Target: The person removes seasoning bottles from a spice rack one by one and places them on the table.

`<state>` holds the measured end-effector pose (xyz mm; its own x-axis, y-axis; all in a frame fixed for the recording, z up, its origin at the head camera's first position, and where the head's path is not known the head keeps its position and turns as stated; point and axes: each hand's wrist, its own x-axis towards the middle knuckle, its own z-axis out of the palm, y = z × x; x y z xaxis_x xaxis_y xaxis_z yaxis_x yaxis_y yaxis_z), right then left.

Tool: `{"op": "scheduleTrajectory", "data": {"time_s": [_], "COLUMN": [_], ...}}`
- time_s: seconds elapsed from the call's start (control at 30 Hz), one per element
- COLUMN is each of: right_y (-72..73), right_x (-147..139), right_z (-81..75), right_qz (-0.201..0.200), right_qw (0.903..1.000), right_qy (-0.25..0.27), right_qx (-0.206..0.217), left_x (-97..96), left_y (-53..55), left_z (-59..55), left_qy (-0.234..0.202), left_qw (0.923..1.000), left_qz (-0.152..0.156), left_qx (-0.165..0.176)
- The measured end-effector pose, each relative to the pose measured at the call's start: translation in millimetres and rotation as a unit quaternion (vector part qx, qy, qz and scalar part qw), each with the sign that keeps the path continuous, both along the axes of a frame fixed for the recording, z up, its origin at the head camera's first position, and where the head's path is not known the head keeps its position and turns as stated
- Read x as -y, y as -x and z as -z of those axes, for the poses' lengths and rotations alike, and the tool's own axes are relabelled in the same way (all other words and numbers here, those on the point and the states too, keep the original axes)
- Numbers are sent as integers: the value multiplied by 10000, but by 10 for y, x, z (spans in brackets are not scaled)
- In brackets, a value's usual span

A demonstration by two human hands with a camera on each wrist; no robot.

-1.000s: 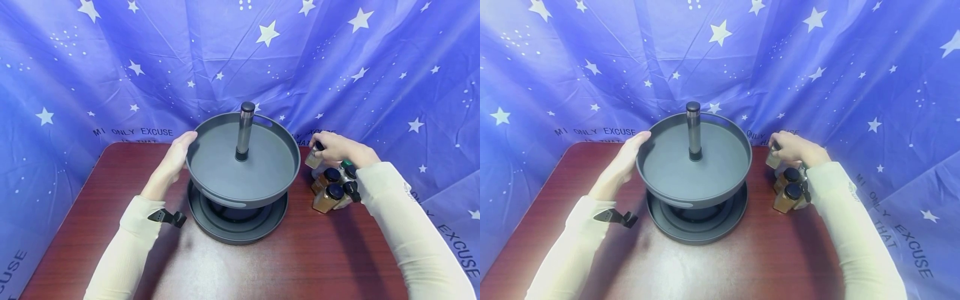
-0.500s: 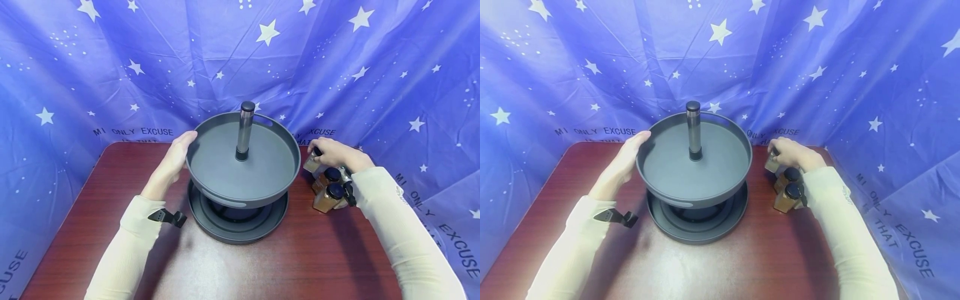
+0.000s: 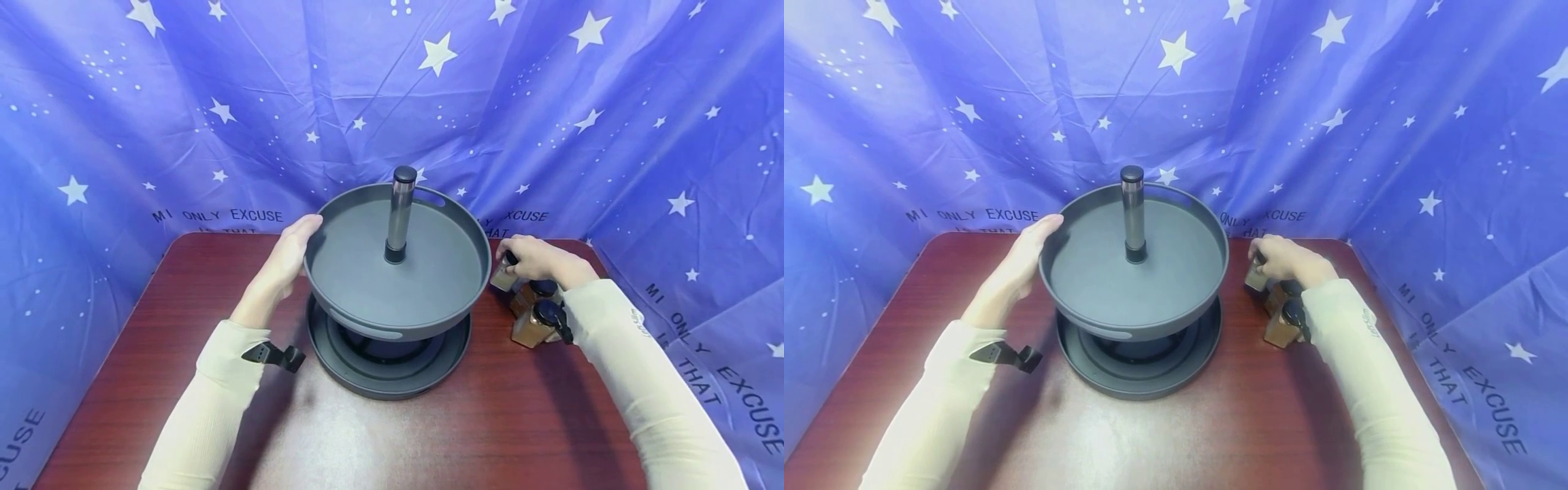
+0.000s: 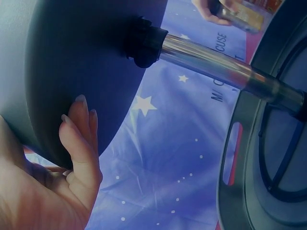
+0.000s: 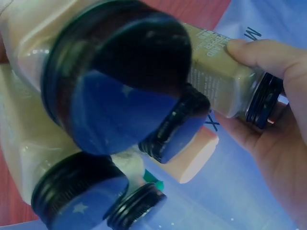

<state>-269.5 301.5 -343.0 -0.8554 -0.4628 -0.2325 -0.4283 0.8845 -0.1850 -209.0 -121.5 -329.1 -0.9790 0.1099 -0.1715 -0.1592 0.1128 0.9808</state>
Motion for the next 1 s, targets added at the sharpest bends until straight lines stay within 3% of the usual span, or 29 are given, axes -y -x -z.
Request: {"op": "scheduleTrajectory", "data": {"time_s": [0.23, 0.37, 1.0], "right_y": [18, 31, 3], "right_x": [-1, 0, -23], "right_z": [21, 50, 238], "right_qz": [67, -149, -395], "right_qw": [9998, 9993, 9987], "right_qy": [-195, -335, -294], "right_qx": [14, -63, 107], "left_x": [3, 2, -2], "left_y": [19, 22, 3], "left_z": [-26, -35, 4], "left_qy": [43, 63, 33], "left_qw": [10000, 10000, 10000], "left_qz": [-29, -17, 0], "left_qx": [-5, 8, 18]}}
